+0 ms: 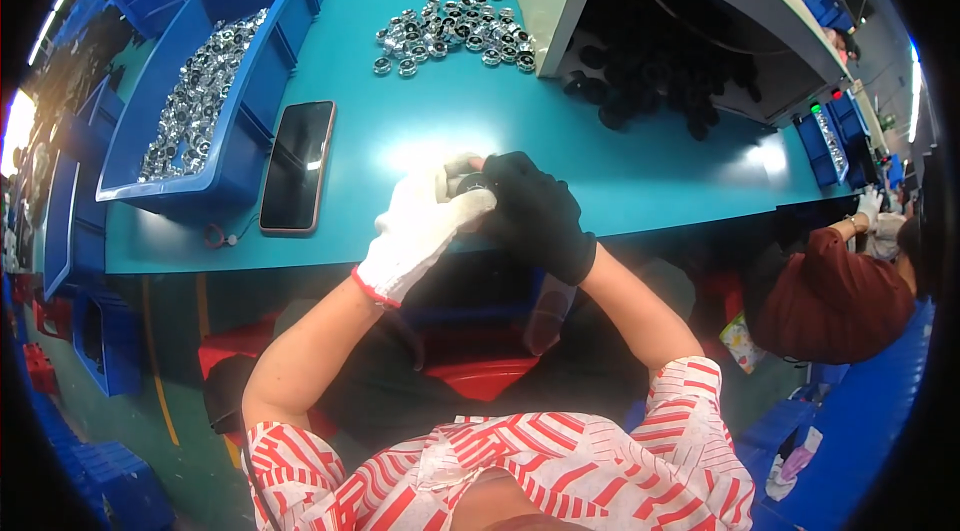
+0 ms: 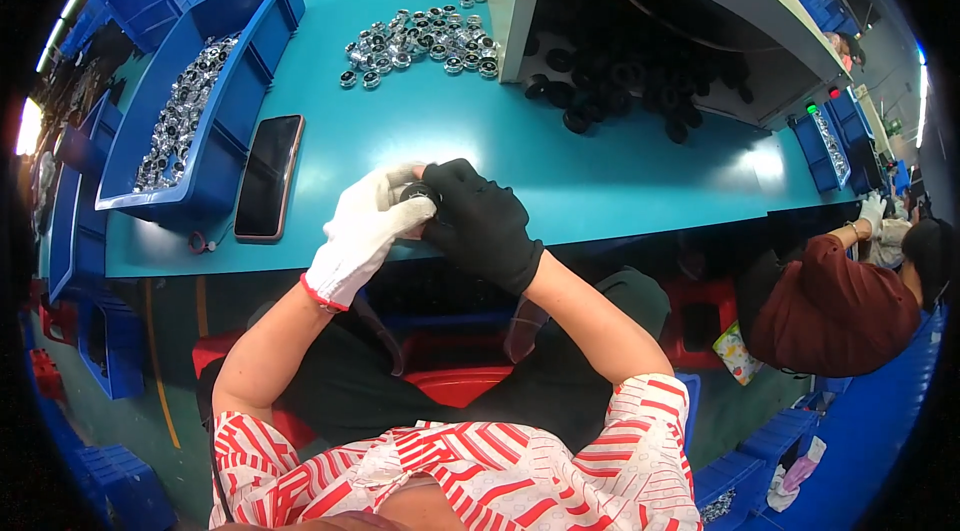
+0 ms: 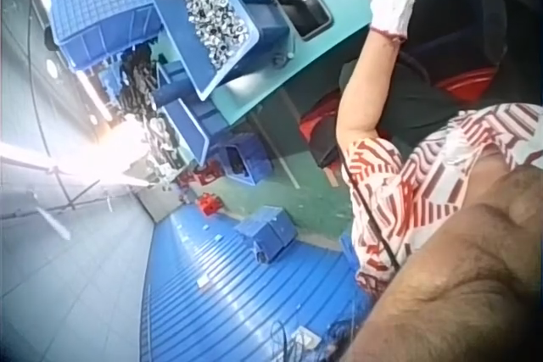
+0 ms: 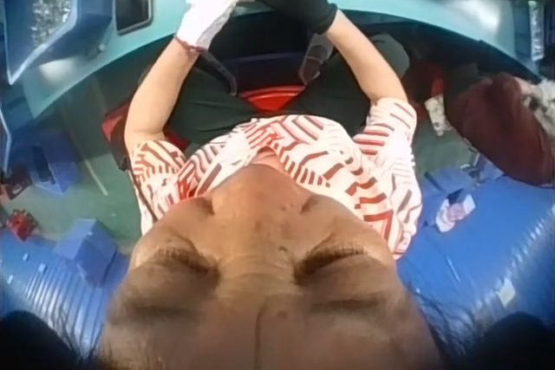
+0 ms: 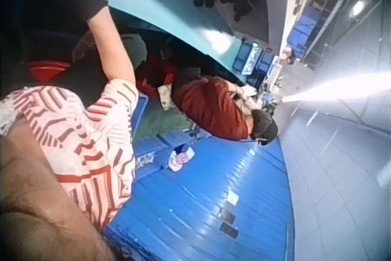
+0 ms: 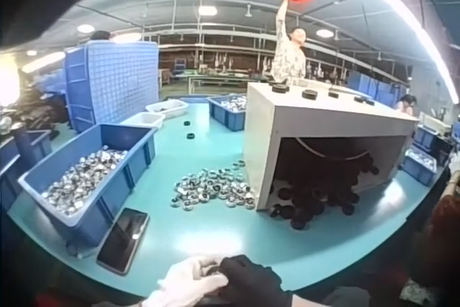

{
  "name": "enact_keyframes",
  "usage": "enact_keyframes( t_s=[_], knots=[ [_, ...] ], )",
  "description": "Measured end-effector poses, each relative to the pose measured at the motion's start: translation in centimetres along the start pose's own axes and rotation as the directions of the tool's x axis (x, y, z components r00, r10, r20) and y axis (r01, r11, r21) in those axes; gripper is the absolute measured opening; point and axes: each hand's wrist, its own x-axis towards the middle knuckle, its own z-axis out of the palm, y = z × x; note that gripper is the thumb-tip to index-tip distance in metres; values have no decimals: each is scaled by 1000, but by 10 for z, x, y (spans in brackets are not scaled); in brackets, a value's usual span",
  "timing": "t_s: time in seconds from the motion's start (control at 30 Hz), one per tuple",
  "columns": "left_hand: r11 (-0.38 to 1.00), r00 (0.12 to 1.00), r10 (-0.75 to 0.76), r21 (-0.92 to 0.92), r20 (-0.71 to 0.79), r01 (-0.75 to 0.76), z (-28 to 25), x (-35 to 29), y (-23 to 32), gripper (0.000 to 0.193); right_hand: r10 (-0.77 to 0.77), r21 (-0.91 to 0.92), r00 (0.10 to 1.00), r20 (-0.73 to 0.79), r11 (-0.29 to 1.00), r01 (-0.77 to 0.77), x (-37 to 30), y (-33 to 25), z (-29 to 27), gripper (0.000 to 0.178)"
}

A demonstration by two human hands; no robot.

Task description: The recorder is manually assembling small metal components into black plastic circular rings at a factory workbench.

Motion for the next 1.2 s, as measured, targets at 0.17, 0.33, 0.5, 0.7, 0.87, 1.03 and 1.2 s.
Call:
enact_keyframes(
  t_s=[0.17,0.33,0.5,0.7,0.87,1.03,1.2],
  knots=[
    [922,993,-7,385,-116,51,6,-1,9,53,-203,-145,979,-29,970,196,3,5,-1,42],
    [908,995,-56,411,-87,87,3,0,14,55,-162,-117,985,-58,981,155,1,1,1,40],
    [947,995,-85,306,-57,99,4,-4,23,58,-128,13,989,80,992,127,2,13,-6,44],
    [999,999,-1,41,-53,4,-2,-1,-2,56,128,75,984,124,988,-138,2,0,-8,46],
    [969,997,-45,241,-57,57,1,-1,4,51,-75,-32,997,26,997,76,5,5,-4,42],
    [946,996,-47,318,-77,69,5,-3,11,52,-188,-69,982,-28,980,186,3,6,-6,38],
    [937,997,-35,344,-71,58,2,-6,9,53,-180,-130,984,-10,976,177,-1,3,-5,40]
  ],
)
